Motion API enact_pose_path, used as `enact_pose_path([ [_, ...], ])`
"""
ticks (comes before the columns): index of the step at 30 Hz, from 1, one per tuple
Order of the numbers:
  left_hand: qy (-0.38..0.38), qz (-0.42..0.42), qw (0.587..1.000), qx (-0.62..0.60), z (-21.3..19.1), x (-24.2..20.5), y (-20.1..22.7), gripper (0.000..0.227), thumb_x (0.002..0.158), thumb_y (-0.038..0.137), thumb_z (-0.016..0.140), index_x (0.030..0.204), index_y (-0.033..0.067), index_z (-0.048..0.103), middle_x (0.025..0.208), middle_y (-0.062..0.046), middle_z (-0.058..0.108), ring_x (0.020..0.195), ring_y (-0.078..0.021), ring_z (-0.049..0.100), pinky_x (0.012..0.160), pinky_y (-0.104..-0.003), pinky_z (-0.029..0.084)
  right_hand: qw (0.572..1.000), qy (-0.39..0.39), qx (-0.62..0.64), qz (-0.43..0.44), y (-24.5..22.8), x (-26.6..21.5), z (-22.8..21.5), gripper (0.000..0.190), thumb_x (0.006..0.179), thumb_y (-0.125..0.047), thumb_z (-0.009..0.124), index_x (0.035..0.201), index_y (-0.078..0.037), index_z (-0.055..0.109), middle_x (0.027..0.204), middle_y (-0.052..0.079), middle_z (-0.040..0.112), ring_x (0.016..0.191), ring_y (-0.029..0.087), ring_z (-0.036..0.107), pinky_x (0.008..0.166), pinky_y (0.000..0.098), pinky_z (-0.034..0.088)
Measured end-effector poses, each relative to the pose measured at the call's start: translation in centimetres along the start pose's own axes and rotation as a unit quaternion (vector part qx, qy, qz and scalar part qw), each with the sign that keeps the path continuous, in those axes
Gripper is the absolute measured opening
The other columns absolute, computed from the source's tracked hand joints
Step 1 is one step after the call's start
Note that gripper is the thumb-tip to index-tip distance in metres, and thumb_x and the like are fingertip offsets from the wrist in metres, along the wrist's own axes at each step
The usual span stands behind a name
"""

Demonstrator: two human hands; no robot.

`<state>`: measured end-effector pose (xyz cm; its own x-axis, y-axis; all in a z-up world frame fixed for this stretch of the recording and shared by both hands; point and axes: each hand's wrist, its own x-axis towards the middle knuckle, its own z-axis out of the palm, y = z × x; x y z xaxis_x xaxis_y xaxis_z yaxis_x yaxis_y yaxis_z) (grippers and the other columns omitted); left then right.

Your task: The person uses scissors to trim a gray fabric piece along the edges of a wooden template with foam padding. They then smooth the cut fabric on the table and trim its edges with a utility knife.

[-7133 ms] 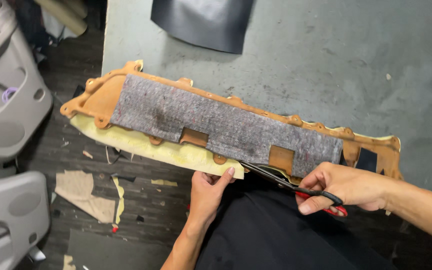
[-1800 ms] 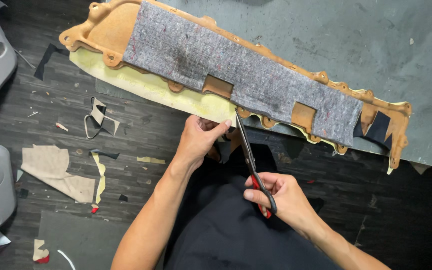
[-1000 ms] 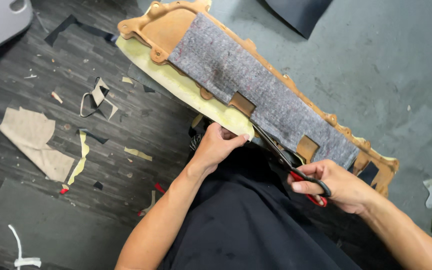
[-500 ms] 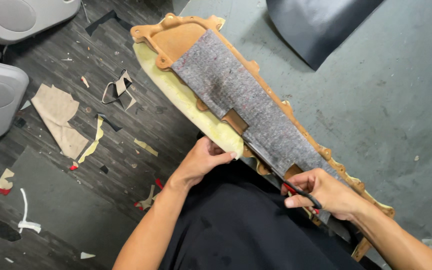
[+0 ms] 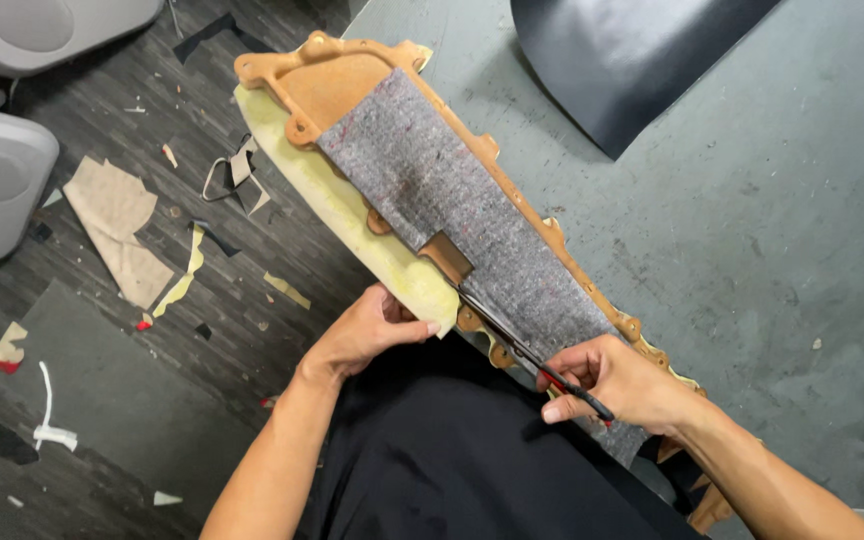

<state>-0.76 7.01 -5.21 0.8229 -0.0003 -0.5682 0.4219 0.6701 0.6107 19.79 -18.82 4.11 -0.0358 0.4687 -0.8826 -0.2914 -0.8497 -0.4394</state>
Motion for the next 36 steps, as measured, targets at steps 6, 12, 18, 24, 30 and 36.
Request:
enact_pose_path([
  [6,-0.009,-0.004,1.000,0.001,-0.3,0.3,0.3,0.042,0.083,0.003,0.079,0.122,-0.0012,0.064,0.108,-0.004,0.072,0.096,-0.0119,0.068,0.083,-0.028,0.056,1.000,0.012,0.004,0.022,-1.2,1.2,0.8,0.043,0.067,-0.021,0.095,0.099,0.002,0.078,0.063,0.002,0.058,0.057,0.011,0.049,0.052,0.0275,0.037],
  [12,-0.023,-0.020,0.999,0.010,-0.6,0.5,0.8,0.040,0.083,0.003,0.080,0.120,-0.0006,0.065,0.103,-0.005,0.072,0.090,-0.0115,0.068,0.078,-0.029,0.057,0.998,0.014,-0.056,0.018,-2.8,0.9,-0.3,0.046,0.063,-0.019,0.095,0.101,0.001,0.081,0.079,0.004,0.079,0.072,0.010,0.070,0.069,0.0268,0.056],
  [18,-0.034,-0.021,0.999,-0.001,-0.6,0.7,0.9,0.043,0.082,0.004,0.081,0.121,0.0005,0.063,0.102,-0.004,0.072,0.090,-0.0117,0.067,0.076,-0.029,0.056,0.999,-0.011,-0.048,0.018,-4.3,2.1,-1.3,0.049,0.062,-0.020,0.094,0.105,0.000,0.079,0.079,0.004,0.078,0.071,0.010,0.067,0.068,0.0281,0.055],
  [24,-0.060,-0.013,0.997,-0.053,-0.6,1.1,0.3,0.045,0.082,0.004,0.081,0.122,-0.0003,0.061,0.104,-0.006,0.071,0.091,-0.0137,0.067,0.076,-0.030,0.056,0.996,0.010,-0.082,0.029,-6.3,1.6,-1.9,0.050,0.060,-0.019,0.096,0.102,0.003,0.079,0.075,0.005,0.080,0.067,0.012,0.069,0.064,0.0277,0.054],
  [30,-0.058,-0.009,0.997,-0.044,-0.8,1.4,0.3,0.049,0.081,0.004,0.082,0.124,-0.0009,0.059,0.104,-0.007,0.070,0.090,-0.0149,0.067,0.076,-0.030,0.056,0.985,0.028,-0.167,0.038,-7.7,2.0,-1.2,0.053,0.064,-0.029,0.096,0.109,-0.006,0.080,0.071,0.005,0.077,0.060,0.011,0.059,0.055,0.0300,0.043],
  [36,-0.055,-0.019,0.997,-0.042,-0.6,1.2,0.8,0.050,0.081,0.003,0.080,0.126,0.0000,0.058,0.105,-0.006,0.071,0.092,-0.0138,0.067,0.076,-0.030,0.056,0.992,0.023,-0.123,-0.003,-7.5,1.7,0.1,0.043,0.064,-0.023,0.095,0.099,-0.001,0.082,0.056,-0.001,0.056,0.051,0.009,0.046,0.049,0.0287,0.034],
])
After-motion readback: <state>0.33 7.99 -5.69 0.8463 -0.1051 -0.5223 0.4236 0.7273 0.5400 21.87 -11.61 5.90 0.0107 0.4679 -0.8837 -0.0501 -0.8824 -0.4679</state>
